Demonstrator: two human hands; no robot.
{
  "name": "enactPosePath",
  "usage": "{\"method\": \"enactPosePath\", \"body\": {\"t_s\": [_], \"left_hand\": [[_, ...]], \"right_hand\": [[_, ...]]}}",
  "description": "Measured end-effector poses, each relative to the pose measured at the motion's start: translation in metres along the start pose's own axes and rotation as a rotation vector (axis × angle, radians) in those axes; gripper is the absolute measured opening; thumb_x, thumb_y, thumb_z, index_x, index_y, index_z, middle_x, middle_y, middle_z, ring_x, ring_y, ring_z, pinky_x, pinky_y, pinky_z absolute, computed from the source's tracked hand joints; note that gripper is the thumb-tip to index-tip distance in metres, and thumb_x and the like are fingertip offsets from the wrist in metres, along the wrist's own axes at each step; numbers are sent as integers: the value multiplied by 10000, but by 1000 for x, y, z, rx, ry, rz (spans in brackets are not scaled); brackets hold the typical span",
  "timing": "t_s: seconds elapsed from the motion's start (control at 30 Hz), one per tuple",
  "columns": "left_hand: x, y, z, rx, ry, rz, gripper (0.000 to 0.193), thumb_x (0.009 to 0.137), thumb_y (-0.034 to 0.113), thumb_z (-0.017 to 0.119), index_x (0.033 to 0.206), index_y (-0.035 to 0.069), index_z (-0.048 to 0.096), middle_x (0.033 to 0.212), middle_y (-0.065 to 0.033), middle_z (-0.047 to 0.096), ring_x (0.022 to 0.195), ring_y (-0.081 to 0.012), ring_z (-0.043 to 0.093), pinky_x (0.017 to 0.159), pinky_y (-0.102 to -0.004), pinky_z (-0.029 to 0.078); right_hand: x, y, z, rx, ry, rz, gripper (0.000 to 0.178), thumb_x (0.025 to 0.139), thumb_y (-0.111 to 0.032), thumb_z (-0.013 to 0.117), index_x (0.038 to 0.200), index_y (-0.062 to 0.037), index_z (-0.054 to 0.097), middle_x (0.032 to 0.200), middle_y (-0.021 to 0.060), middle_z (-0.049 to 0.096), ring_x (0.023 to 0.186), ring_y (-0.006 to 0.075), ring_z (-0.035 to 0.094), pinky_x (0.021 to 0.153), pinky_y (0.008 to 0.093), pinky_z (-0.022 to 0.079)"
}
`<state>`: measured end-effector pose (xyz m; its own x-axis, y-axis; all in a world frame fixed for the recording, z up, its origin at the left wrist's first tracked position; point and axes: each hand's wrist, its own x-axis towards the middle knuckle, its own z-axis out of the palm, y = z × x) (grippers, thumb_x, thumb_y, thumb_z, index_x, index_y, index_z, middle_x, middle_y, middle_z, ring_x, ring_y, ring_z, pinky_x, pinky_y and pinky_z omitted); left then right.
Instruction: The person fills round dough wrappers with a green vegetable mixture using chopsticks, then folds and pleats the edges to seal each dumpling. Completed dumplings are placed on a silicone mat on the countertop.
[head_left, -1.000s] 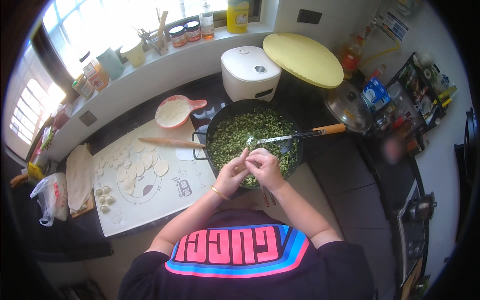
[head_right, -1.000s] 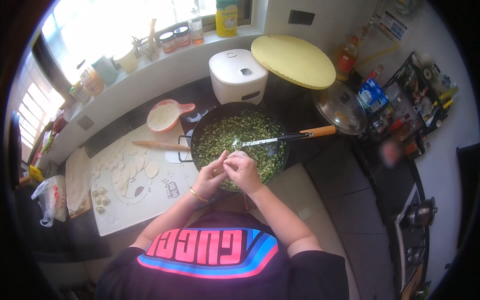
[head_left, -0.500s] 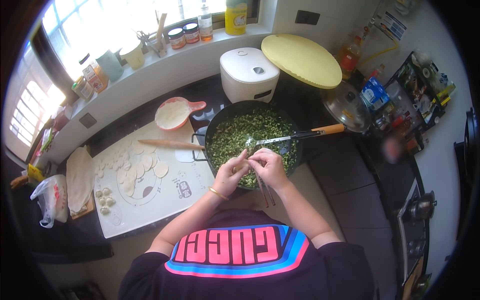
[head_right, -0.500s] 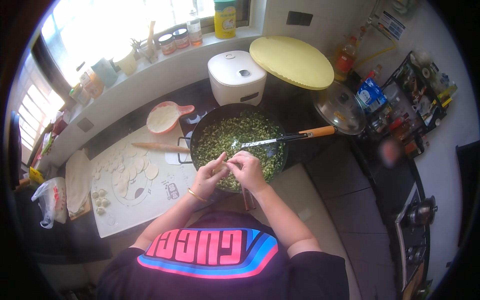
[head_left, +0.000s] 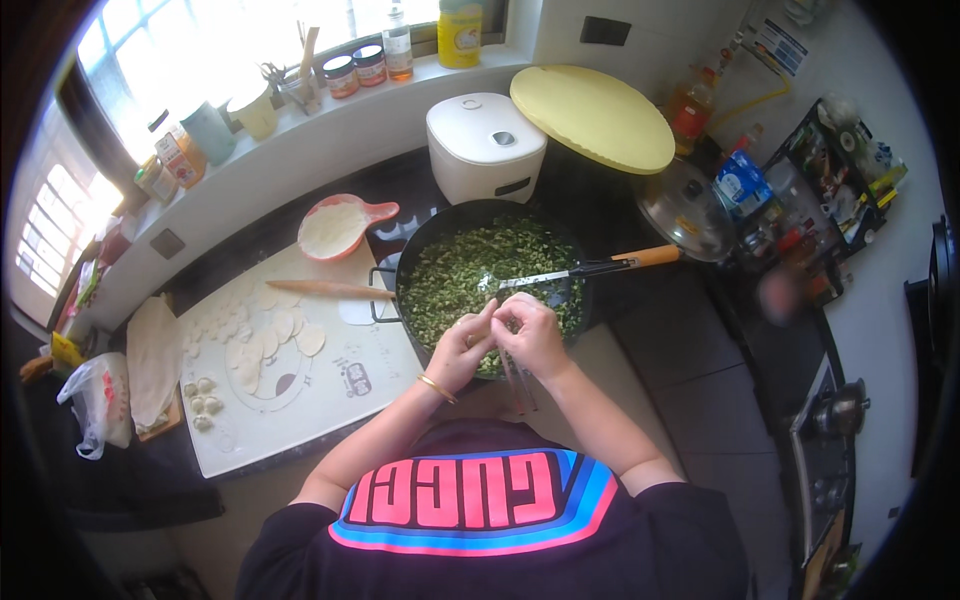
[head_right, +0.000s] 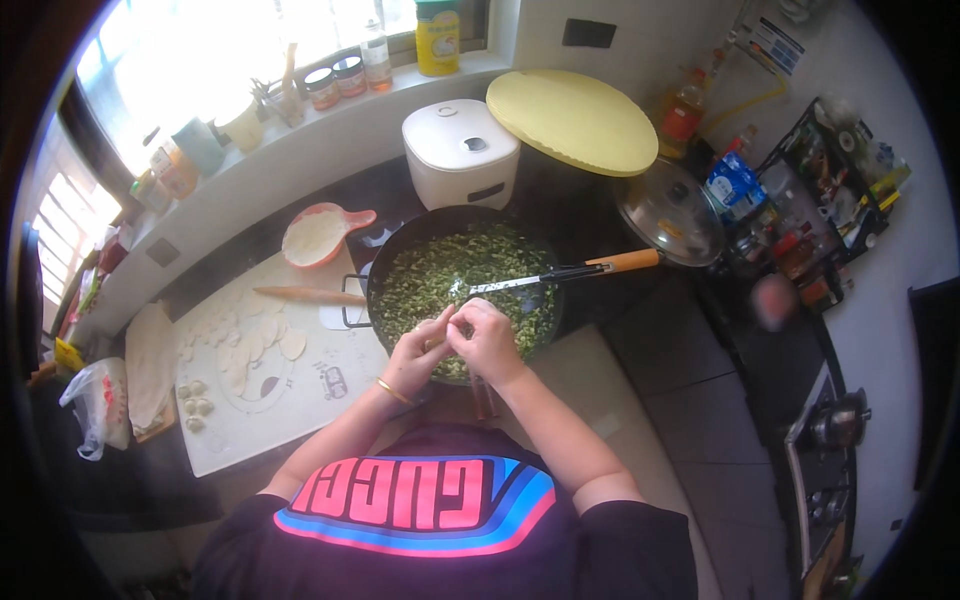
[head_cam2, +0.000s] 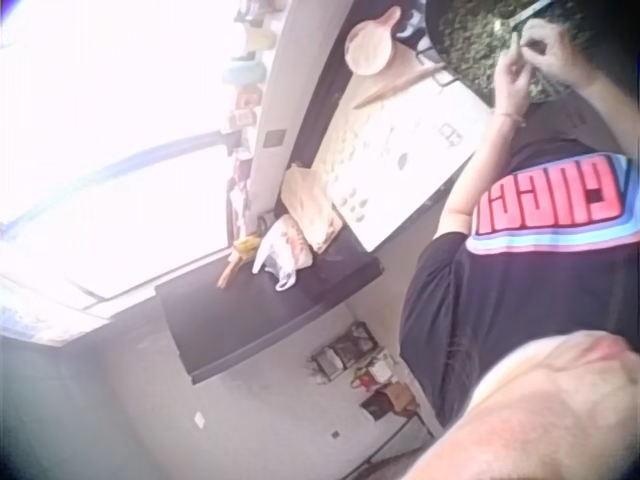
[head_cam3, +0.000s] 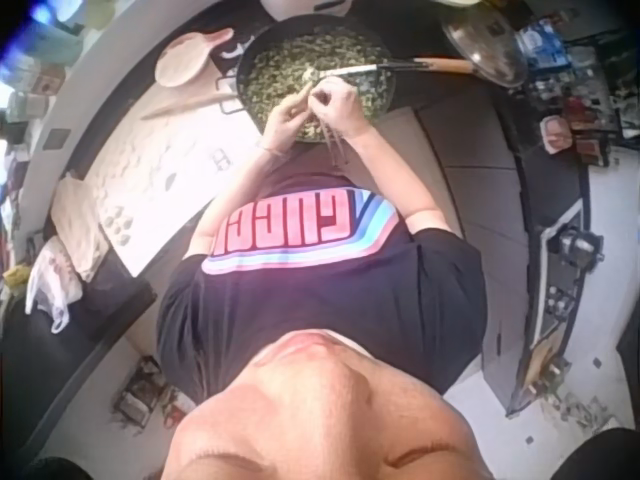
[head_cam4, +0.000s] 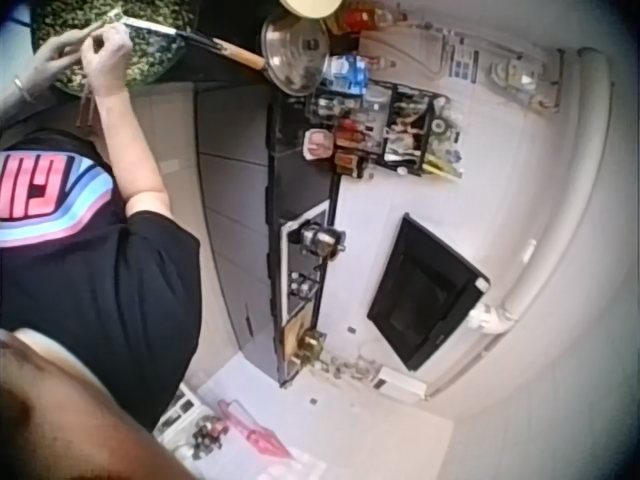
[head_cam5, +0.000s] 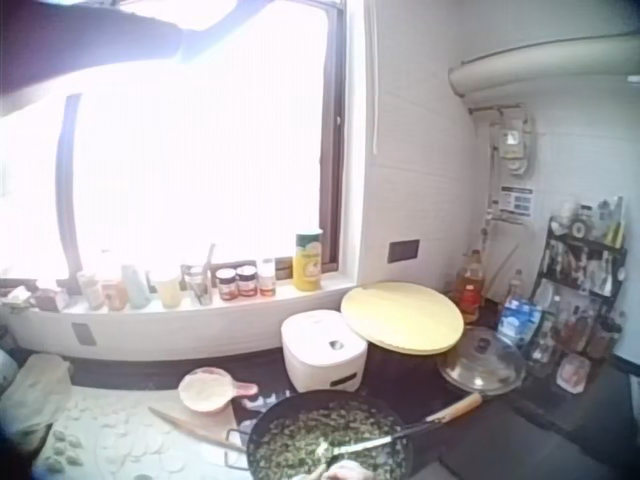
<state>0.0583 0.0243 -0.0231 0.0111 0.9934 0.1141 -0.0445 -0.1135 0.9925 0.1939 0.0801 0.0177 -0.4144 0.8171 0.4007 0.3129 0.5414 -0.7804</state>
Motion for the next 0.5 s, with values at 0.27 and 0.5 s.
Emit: {"method": "enactPosePath", "body": {"t_s": [0.27,0.5], "left_hand": [[7,7,11,-74,24,-100,449,840,63,585,1270,23,466,1012,-58,560,875,-106,540,768,-236,448],[13,2,28,93,7,-1,497,824,72,600,1288,8,436,1066,-69,574,942,-107,543,823,-247,441]], "right_hand": [[-3,8,-17,41,19,34,60,725,-35,621,692,4,590,709,91,572,618,202,564,556,306,454],[-3,19,-23,47,26,56,16,732,-4,614,728,11,620,693,89,582,600,181,561,540,282,441]]}}
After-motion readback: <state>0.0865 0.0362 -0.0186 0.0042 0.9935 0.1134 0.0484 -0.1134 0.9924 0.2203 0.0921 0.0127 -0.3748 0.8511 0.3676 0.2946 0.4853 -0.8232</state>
